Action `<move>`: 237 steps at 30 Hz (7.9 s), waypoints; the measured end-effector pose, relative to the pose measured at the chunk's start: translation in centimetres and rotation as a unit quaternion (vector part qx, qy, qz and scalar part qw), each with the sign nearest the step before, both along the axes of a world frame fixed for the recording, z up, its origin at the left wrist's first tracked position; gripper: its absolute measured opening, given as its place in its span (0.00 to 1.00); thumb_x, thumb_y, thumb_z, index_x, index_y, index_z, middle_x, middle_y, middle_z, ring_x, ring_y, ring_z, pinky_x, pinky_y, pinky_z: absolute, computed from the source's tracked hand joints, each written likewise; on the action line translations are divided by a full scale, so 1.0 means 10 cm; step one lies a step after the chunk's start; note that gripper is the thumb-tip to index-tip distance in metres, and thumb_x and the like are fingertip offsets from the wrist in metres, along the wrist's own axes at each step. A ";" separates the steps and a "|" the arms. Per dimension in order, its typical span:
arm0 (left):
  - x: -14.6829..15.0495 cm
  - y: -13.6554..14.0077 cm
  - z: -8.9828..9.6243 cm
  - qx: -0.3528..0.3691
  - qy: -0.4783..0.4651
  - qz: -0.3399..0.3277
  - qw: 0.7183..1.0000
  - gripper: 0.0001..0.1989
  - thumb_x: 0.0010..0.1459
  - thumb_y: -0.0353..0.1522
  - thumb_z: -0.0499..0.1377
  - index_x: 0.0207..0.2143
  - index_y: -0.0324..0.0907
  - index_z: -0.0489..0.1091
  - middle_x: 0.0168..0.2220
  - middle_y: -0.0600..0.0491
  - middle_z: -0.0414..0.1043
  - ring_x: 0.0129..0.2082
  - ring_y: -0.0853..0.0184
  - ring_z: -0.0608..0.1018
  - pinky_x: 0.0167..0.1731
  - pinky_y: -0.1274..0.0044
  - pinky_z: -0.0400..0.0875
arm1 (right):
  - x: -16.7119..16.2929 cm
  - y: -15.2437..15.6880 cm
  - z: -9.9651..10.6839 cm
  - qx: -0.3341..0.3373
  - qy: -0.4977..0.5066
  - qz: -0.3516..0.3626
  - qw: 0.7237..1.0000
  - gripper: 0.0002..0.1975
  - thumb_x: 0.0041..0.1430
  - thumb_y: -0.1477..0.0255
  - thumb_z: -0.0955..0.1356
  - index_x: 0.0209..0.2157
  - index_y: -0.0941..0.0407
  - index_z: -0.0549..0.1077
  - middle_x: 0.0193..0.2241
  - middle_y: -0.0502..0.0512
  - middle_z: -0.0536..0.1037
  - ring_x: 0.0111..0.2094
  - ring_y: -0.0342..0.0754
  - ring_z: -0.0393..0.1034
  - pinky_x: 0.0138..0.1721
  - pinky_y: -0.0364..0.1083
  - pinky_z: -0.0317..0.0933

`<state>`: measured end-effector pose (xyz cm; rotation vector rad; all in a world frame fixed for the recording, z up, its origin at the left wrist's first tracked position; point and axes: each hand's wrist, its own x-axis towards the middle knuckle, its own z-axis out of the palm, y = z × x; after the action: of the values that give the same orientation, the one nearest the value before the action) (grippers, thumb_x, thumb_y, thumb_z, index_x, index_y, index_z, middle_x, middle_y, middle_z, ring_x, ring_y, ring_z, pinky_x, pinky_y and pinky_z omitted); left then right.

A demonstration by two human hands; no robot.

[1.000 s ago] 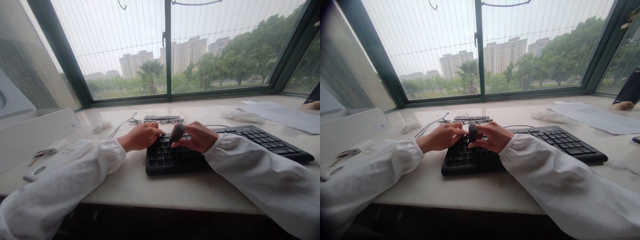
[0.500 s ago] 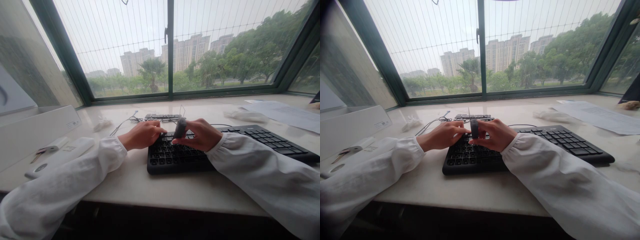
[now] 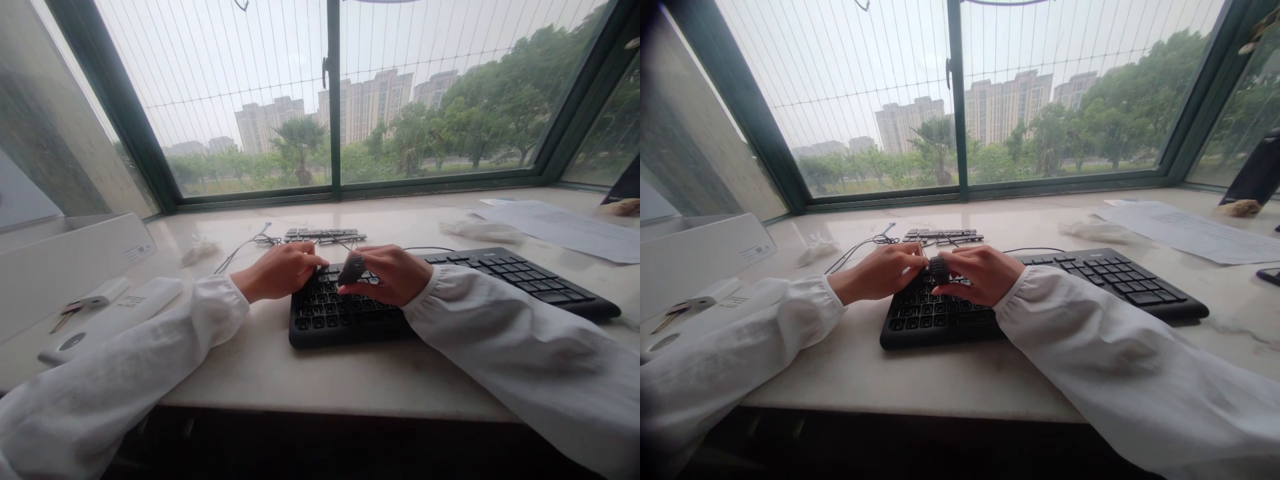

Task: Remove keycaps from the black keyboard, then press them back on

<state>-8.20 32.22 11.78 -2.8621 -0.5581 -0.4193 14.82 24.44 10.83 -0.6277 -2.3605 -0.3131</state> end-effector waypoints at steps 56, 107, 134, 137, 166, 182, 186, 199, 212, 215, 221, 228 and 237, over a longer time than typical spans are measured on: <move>0.01 0.01 -0.01 0.000 -0.005 0.017 1.000 0.18 0.63 0.29 0.48 0.47 0.46 0.75 0.36 0.49 0.70 0.31 0.68 0.72 0.29 0.76 0.65 | -0.12 -0.05 -0.08 0.081 -0.013 -0.047 0.996 0.11 0.65 0.63 0.65 0.36 0.58 0.68 0.25 0.52 0.72 0.26 0.44 0.67 0.28 0.43 0.64; -0.01 0.04 -0.03 0.009 -0.004 0.007 1.000 0.19 0.64 0.28 0.48 0.51 0.48 0.73 0.38 0.50 0.71 0.32 0.69 0.72 0.30 0.77 0.64 | 0.10 0.15 0.02 0.098 -0.026 -0.086 0.991 0.09 0.66 0.65 0.63 0.35 0.58 0.67 0.26 0.52 0.72 0.27 0.44 0.66 0.28 0.43 0.62; 0.16 -0.43 0.05 -0.021 -0.047 -0.023 0.998 0.17 0.62 0.38 0.57 0.54 0.49 0.67 0.41 0.56 0.77 0.40 0.65 0.77 0.39 0.74 0.68 | -0.08 -0.01 0.19 0.089 0.152 -0.276 0.945 0.16 0.60 0.57 0.65 0.36 0.56 0.71 0.15 0.44 0.70 0.19 0.43 0.62 0.33 0.44 0.57; 0.16 -0.42 0.05 -0.031 -0.051 -0.023 0.998 0.16 0.62 0.36 0.57 0.52 0.49 0.68 0.41 0.56 0.77 0.39 0.66 0.77 0.39 0.74 0.68 | -0.09 -0.03 0.19 0.080 0.140 -0.271 0.949 0.16 0.60 0.57 0.65 0.37 0.57 0.71 0.15 0.45 0.70 0.20 0.43 0.62 0.33 0.44 0.56; 0.12 -0.28 0.05 -0.076 -0.058 0.019 0.995 0.22 0.64 0.46 0.52 0.53 0.42 0.67 0.51 0.45 0.71 0.49 0.58 0.73 0.49 0.65 0.68 | -0.15 0.01 0.12 -0.141 0.163 -0.187 0.959 0.14 0.55 0.61 0.69 0.25 0.58 0.69 0.18 0.46 0.68 0.19 0.38 0.59 0.24 0.40 0.51; 0.13 -0.11 -0.09 -0.029 -0.042 0.095 0.994 0.13 0.61 0.26 0.47 0.37 0.40 0.71 0.36 0.48 0.71 0.37 0.64 0.75 0.38 0.71 0.72 | -0.37 0.11 0.09 -0.103 0.078 -0.222 0.966 0.12 0.62 0.62 0.64 0.32 0.58 0.69 0.21 0.50 0.71 0.23 0.43 0.63 0.27 0.42 0.49; 0.13 -0.12 -0.10 -0.033 -0.048 0.077 0.995 0.13 0.61 0.25 0.46 0.37 0.40 0.71 0.38 0.48 0.72 0.40 0.64 0.75 0.41 0.71 0.72 | -0.36 0.11 0.11 -0.111 0.071 -0.211 0.969 0.15 0.63 0.59 0.64 0.33 0.57 0.68 0.22 0.50 0.72 0.22 0.43 0.64 0.27 0.41 0.50; 0.13 -0.10 -0.09 -0.055 -0.054 0.048 0.996 0.12 0.60 0.25 0.47 0.31 0.40 0.69 0.35 0.49 0.74 0.39 0.64 0.75 0.43 0.70 0.71 | -0.35 0.15 0.05 -0.080 -0.004 -0.270 0.960 0.11 0.60 0.64 0.63 0.39 0.57 0.70 0.25 0.53 0.77 0.24 0.47 0.69 0.26 0.43 0.46; 0.12 -0.12 -0.09 -0.027 -0.025 0.087 0.995 0.13 0.62 0.27 0.46 0.31 0.39 0.69 0.31 0.49 0.73 0.32 0.65 0.75 0.33 0.74 0.69 | -0.37 0.07 0.17 -0.004 -0.087 -0.307 0.948 0.14 0.59 0.62 0.63 0.38 0.57 0.72 0.24 0.57 0.77 0.23 0.48 0.68 0.25 0.45 0.39; 0.12 -0.12 -0.10 -0.037 -0.047 0.079 0.995 0.15 0.65 0.29 0.45 0.41 0.40 0.71 0.34 0.49 0.73 0.34 0.66 0.75 0.36 0.73 0.70 | -0.27 0.10 0.20 -0.010 -0.007 -0.323 0.946 0.11 0.58 0.66 0.63 0.34 0.57 0.72 0.20 0.52 0.73 0.20 0.45 0.62 0.25 0.45 0.41; 0.12 -0.11 -0.11 -0.066 -0.065 0.069 0.993 0.16 0.65 0.30 0.45 0.42 0.40 0.72 0.37 0.48 0.74 0.37 0.65 0.76 0.40 0.71 0.71 | -0.29 0.11 0.19 -0.077 0.083 -0.235 0.965 0.12 0.62 0.66 0.61 0.29 0.57 0.68 0.19 0.48 0.67 0.19 0.40 0.55 0.25 0.43 0.46; 0.09 -0.10 -0.10 -0.079 -0.053 0.053 0.994 0.15 0.66 0.31 0.46 0.41 0.40 0.72 0.36 0.49 0.74 0.37 0.65 0.76 0.39 0.72 0.70 | -0.16 0.08 0.20 -0.157 0.008 -0.093 0.983 0.16 0.64 0.59 0.63 0.35 0.58 0.69 0.22 0.48 0.70 0.23 0.41 0.62 0.27 0.41 0.52; 0.09 -0.09 -0.10 -0.051 -0.047 0.063 0.996 0.15 0.66 0.32 0.46 0.45 0.41 0.72 0.36 0.49 0.73 0.33 0.67 0.74 0.34 0.75 0.67 | -0.02 0.06 0.20 -0.145 0.035 -0.099 0.984 0.15 0.58 0.59 0.69 0.33 0.59 0.73 0.22 0.47 0.71 0.21 0.38 0.61 0.26 0.40 0.53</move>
<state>-7.34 31.29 10.79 -2.8944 -0.7953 -0.5204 14.64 25.05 12.84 -0.9993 -2.2980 -0.0307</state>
